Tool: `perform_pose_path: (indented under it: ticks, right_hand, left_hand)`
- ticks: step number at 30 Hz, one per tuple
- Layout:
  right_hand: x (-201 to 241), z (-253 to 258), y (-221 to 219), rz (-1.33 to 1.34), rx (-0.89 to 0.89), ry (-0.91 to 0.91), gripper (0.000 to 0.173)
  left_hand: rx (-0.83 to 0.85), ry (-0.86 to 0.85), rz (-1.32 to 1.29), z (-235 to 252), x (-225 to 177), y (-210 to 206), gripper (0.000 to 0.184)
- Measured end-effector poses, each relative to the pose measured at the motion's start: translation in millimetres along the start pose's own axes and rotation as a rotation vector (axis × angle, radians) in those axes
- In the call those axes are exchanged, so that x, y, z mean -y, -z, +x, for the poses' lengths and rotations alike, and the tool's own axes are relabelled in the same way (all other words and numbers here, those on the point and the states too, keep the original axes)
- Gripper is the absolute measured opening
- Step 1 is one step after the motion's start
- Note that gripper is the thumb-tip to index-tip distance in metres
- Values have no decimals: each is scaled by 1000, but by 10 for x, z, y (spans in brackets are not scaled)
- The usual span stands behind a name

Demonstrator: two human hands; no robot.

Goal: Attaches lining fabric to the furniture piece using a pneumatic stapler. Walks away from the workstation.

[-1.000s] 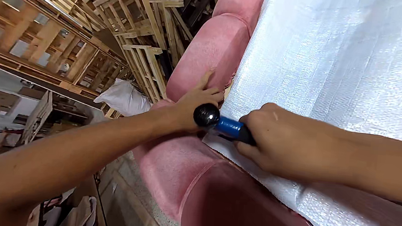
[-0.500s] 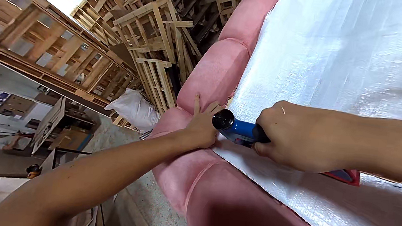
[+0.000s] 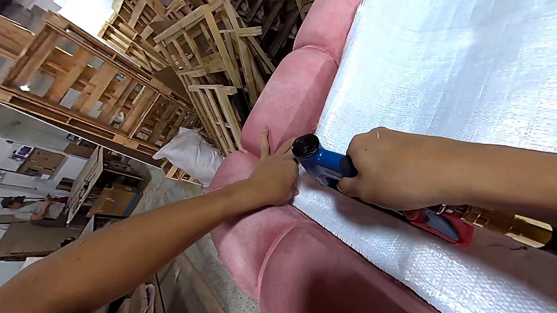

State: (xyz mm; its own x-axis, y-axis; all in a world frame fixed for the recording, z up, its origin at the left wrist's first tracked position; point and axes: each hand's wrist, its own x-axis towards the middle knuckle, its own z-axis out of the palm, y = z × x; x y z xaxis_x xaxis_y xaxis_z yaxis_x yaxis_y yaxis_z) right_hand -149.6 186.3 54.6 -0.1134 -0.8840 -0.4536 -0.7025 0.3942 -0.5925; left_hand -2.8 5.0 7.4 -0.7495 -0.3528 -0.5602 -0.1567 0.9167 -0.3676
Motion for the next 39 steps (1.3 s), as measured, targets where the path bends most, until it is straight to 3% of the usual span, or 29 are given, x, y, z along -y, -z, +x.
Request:
perform_pose_path:
  ticks: [6,11,15,21,23,25,29,33,36,39]
  right_hand:
    - [93,114,-30,26,-20,17,36]
    - [223,135,-61,184,42,-62,23]
    - [222,149,-53,238,44,-99,23]
    - [-264,790,-1,252,257,123,37]
    - [-166,657,-40,213,193,102,35]
    - [109,274,-86,128,59,44,32]
    - [220,194,-81,-159,-24,157,29]
    - [185,277,-134,-218,-5,226,32]
    - [278,327,-217,-248,17,235,32]
    - [363,397,-239,-284,77,211,35]
  left_hand:
    - [-133,-64,74,80,63,-148,50]
    - [-64,-41,159,77,15,-110,51]
    - [20,-21,165,46,-33,-13,39]
    - [95,47,175,95,-61,-33,43]
    - [94,39,188,88,-70,-50,43]
    - [-41,-26,182,43,-30,-107,37]
    - [-307,-198,141,40,170,-160,61]
    - [-351,-325,207,260,394,-229,55]
    - [-353,-365,331,378,425,-243,28]
    - [-426,-487,295,411,497,-230,17]
